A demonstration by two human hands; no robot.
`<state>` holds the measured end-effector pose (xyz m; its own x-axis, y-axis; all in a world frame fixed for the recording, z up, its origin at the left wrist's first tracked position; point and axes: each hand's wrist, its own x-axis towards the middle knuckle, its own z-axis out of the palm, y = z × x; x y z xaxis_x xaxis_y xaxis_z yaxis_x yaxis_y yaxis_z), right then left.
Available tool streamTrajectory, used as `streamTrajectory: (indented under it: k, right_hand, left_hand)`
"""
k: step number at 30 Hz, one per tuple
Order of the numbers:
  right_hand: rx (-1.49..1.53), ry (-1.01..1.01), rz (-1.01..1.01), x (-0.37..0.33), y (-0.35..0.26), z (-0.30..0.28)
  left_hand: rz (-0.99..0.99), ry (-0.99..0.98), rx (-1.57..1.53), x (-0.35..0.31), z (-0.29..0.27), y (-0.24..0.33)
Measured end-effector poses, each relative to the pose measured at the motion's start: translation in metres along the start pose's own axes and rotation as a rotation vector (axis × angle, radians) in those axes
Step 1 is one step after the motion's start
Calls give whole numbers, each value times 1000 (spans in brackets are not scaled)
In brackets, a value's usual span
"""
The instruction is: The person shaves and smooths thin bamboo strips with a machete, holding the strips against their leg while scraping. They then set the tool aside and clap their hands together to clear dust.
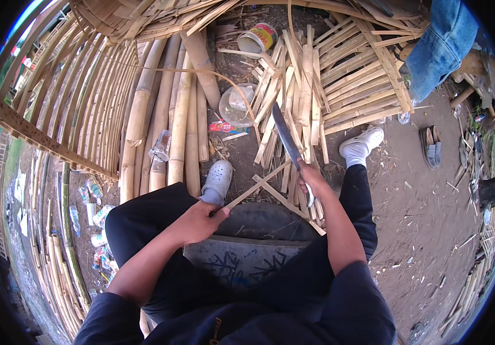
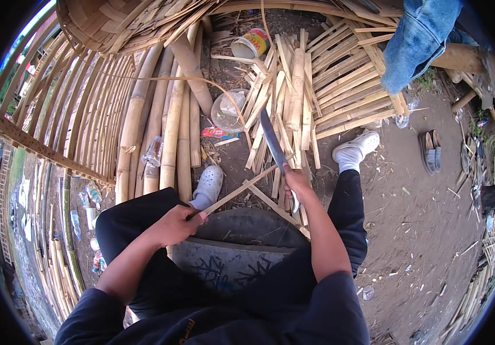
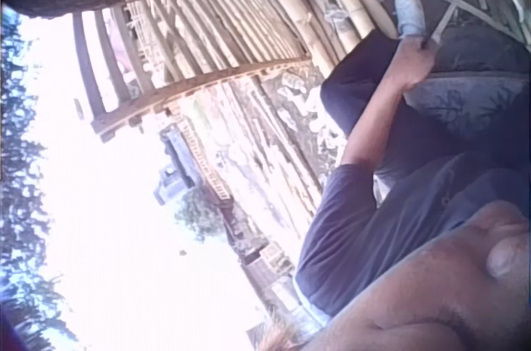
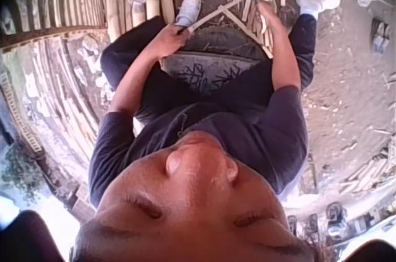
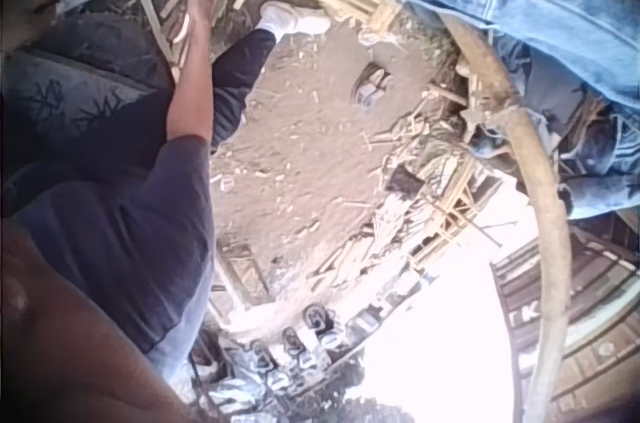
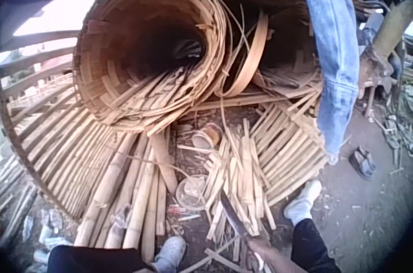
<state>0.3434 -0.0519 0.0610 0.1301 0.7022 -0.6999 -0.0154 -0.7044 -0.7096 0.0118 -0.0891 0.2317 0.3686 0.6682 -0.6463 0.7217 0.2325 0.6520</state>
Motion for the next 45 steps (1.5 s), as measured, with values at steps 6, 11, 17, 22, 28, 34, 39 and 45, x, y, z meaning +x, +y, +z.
streamTrajectory:
  k: [6,11,17,22,28,34,39,45]
  right_hand:
    - [-76,-74,43,-29,-2,26]
    - [135,-213,137,-31,-9,10]
    - [215,-122,183,-44,-17,9]
    - [185,-225,162,-31,-12,14]
    - [215,-205,169,-45,-14,15]
    - [213,-179,175,-29,-7,-6]
    - [342,-210,175,-47,-15,-8]
    - [265,-219,161,-53,-10,-1]
  left_hand:
    - [-200,-50,-108,-16,-12,15]
    - [-101,-40,-110,-20,-11,1]
    - [-132,1,-146,-19,-8,22]
    - [-84,51,-76,-4,-7,8]
    - [-113,18,-115,-10,-6,30]
    - [108,109,77,1,3,14]
    - [9,83,24,-6,0,44]
    - [50,128,16,3,4,36]
